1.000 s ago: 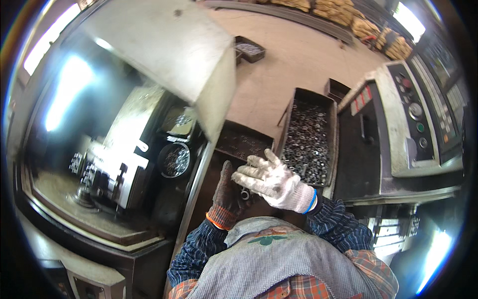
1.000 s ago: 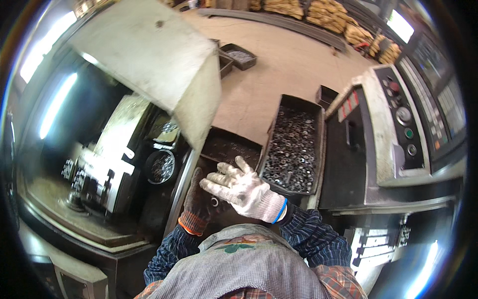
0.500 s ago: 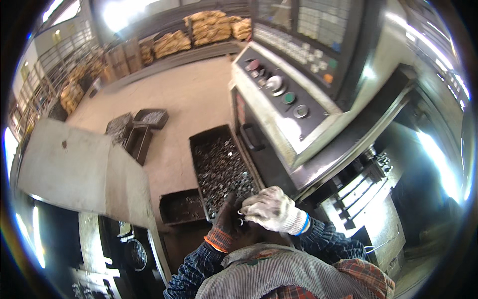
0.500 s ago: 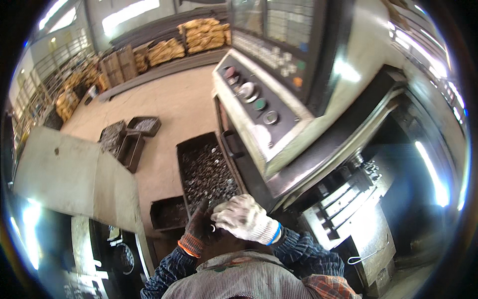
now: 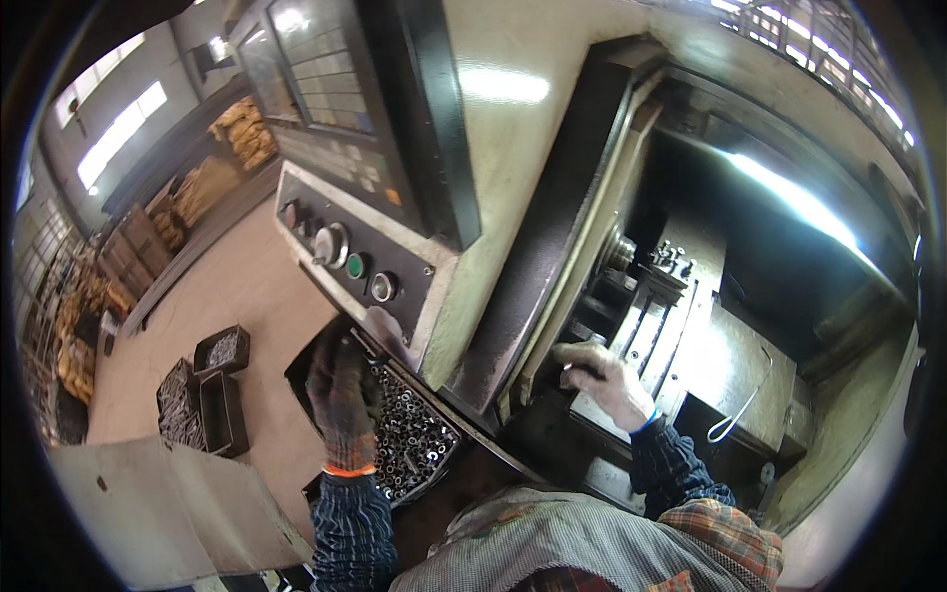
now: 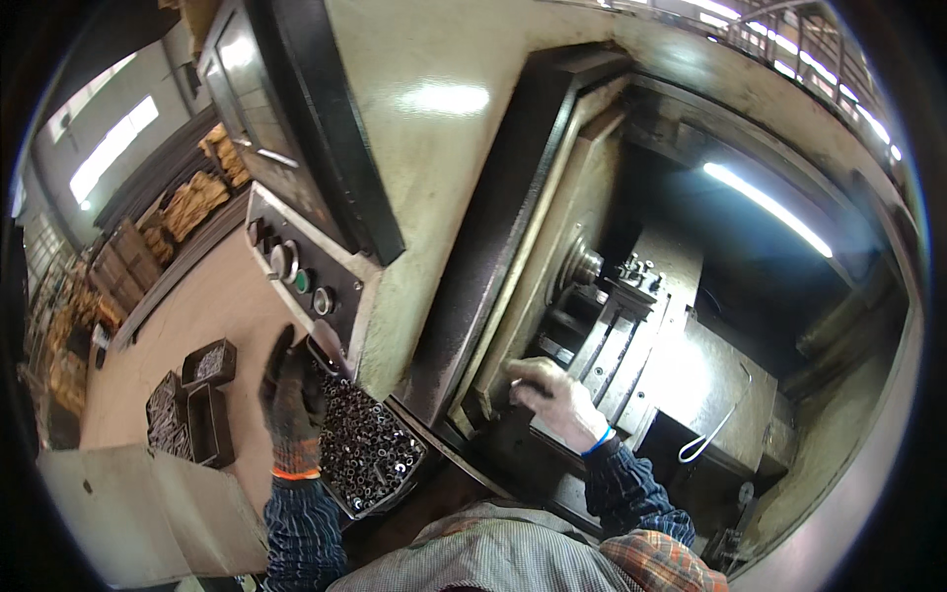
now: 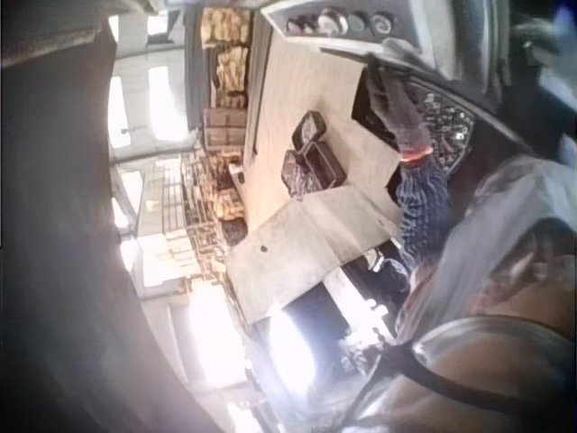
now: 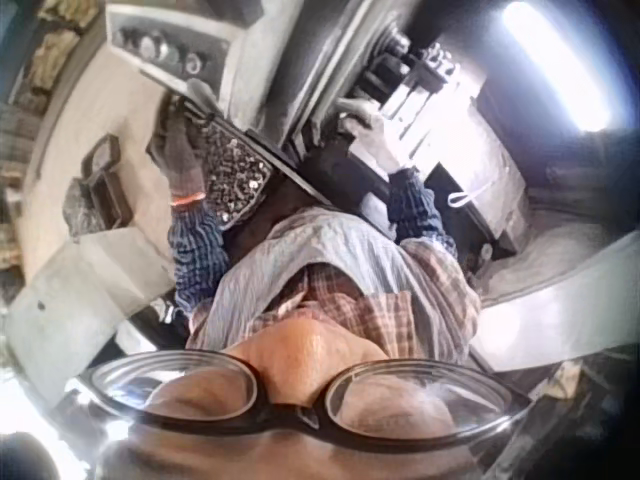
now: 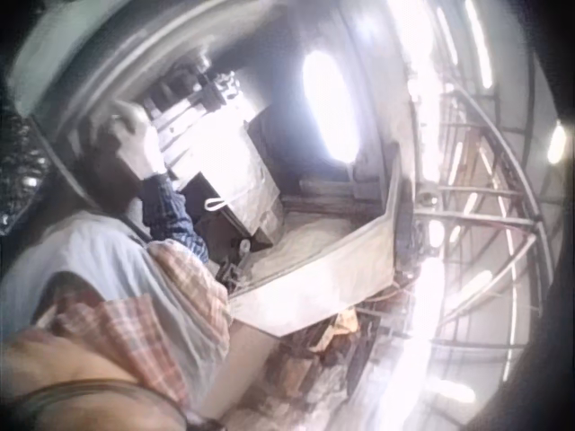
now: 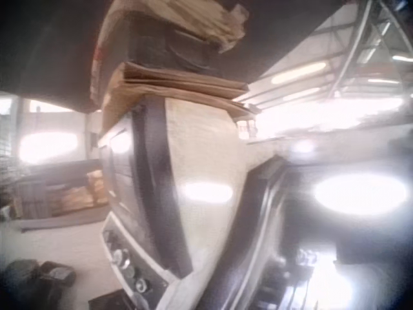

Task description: The person repeatedly places small metal rings into a machine's internal mechanism, then presses a button on the control panel. The person continues this cycle of loading parts and activating the machine throughout the clip.

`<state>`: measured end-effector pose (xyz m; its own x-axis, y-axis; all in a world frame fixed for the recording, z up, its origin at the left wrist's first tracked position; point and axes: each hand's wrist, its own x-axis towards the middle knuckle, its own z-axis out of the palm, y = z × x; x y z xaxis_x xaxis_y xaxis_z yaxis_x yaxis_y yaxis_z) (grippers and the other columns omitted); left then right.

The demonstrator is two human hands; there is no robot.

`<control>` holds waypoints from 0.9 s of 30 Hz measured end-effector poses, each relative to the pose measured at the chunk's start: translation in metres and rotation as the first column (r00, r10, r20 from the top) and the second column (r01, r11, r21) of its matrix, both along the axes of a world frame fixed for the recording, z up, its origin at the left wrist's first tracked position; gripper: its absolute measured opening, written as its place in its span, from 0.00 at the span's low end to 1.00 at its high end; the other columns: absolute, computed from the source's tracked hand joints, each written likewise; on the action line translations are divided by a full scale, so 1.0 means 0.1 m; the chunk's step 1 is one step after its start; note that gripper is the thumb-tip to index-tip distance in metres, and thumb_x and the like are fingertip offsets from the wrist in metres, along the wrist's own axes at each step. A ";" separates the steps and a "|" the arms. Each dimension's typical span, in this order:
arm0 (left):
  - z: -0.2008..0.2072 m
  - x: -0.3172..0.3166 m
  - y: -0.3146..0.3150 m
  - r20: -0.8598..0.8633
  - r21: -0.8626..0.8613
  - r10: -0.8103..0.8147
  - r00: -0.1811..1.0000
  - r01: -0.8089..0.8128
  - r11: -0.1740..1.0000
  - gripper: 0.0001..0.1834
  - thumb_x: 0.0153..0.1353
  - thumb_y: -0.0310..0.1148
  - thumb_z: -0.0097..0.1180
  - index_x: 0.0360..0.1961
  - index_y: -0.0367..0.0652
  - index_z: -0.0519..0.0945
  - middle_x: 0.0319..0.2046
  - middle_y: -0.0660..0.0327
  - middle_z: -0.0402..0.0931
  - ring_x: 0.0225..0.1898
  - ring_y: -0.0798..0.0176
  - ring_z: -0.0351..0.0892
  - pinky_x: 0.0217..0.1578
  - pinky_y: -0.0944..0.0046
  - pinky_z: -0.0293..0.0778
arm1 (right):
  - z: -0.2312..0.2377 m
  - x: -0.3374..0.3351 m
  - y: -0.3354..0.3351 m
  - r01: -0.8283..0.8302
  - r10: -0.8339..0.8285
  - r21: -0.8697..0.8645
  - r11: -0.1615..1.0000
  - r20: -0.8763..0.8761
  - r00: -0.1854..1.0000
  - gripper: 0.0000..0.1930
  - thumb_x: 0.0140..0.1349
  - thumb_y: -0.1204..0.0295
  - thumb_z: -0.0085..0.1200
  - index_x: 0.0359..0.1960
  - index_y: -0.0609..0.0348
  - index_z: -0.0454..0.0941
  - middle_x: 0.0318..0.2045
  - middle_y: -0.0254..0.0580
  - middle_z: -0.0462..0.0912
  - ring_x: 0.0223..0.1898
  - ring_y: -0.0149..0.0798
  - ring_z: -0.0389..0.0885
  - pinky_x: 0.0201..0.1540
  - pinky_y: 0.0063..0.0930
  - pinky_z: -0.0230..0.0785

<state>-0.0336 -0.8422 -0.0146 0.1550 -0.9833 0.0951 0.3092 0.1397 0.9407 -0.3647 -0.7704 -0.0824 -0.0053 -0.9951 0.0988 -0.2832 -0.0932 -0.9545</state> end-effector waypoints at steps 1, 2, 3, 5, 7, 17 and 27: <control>0.04 0.01 -0.15 0.125 -0.133 0.026 0.992 -0.009 0.991 0.22 0.70 0.29 0.51 0.65 0.43 0.74 0.29 0.71 0.77 0.19 0.82 0.62 0.17 0.78 0.58 | -0.07 -0.07 -0.02 0.085 -0.109 0.168 0.982 0.140 0.984 0.20 0.66 0.78 0.54 0.60 0.60 0.75 0.51 0.43 0.80 0.50 0.38 0.82 0.53 0.30 0.76; 0.07 0.01 -0.29 0.158 -0.167 0.038 0.987 -0.011 0.986 0.23 0.70 0.28 0.50 0.66 0.42 0.72 0.30 0.71 0.77 0.20 0.82 0.63 0.20 0.79 0.59 | -0.15 -0.13 -0.04 0.088 -0.116 0.106 0.990 0.294 0.949 0.20 0.67 0.79 0.52 0.61 0.61 0.74 0.50 0.41 0.80 0.47 0.34 0.82 0.49 0.27 0.78; 0.10 0.02 -0.41 0.177 -0.229 0.039 0.983 0.003 0.973 0.24 0.70 0.27 0.49 0.67 0.41 0.71 0.31 0.70 0.77 0.22 0.82 0.65 0.23 0.79 0.60 | -0.22 -0.22 -0.05 0.138 -0.192 0.167 0.976 0.370 0.909 0.20 0.67 0.80 0.52 0.62 0.63 0.72 0.50 0.41 0.80 0.47 0.33 0.82 0.50 0.27 0.78; 0.15 0.01 -0.61 0.492 -0.306 0.141 0.859 0.019 0.952 0.25 0.70 0.25 0.46 0.69 0.40 0.69 0.34 0.69 0.79 0.27 0.78 0.70 0.28 0.76 0.65 | -0.40 -0.36 -0.15 0.208 -0.236 0.111 0.972 0.454 0.859 0.20 0.68 0.78 0.52 0.61 0.65 0.72 0.50 0.41 0.80 0.47 0.32 0.81 0.51 0.27 0.78; 0.17 -0.04 -0.75 0.593 -0.413 0.209 0.778 0.071 0.908 0.26 0.69 0.24 0.45 0.69 0.42 0.69 0.42 0.59 0.83 0.31 0.72 0.76 0.33 0.70 0.72 | -0.57 -0.51 -0.28 0.345 -0.359 0.114 0.932 0.436 0.825 0.21 0.67 0.76 0.55 0.62 0.65 0.72 0.50 0.41 0.79 0.48 0.31 0.79 0.53 0.28 0.77; -0.05 -0.05 -0.72 0.615 -0.423 0.234 0.753 0.065 0.904 0.26 0.68 0.20 0.43 0.67 0.39 0.70 0.56 0.60 0.78 0.46 0.71 0.78 0.44 0.72 0.73 | -1.03 -1.27 -1.01 0.651 -0.631 0.168 0.740 0.508 0.586 0.21 0.71 0.56 0.54 0.58 0.54 0.71 0.40 0.35 0.78 0.35 0.30 0.80 0.40 0.31 0.79; -0.08 -0.02 -0.76 0.567 -0.421 0.213 0.796 0.057 0.905 0.24 0.70 0.20 0.41 0.67 0.37 0.69 0.58 0.50 0.78 0.54 0.59 0.80 0.55 0.62 0.75 | -1.35 -1.82 -2.02 0.692 -0.672 0.428 0.581 0.732 0.111 0.26 0.73 0.51 0.46 0.62 0.58 0.64 0.55 0.49 0.71 0.55 0.50 0.76 0.51 0.58 0.78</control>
<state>-0.0356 -0.9182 -0.0225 0.0102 -0.8225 0.5687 -0.3130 0.5376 0.7830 -0.5466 -0.9724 -0.2171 -0.7599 -0.5294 -0.3773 0.5845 -0.3023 -0.7530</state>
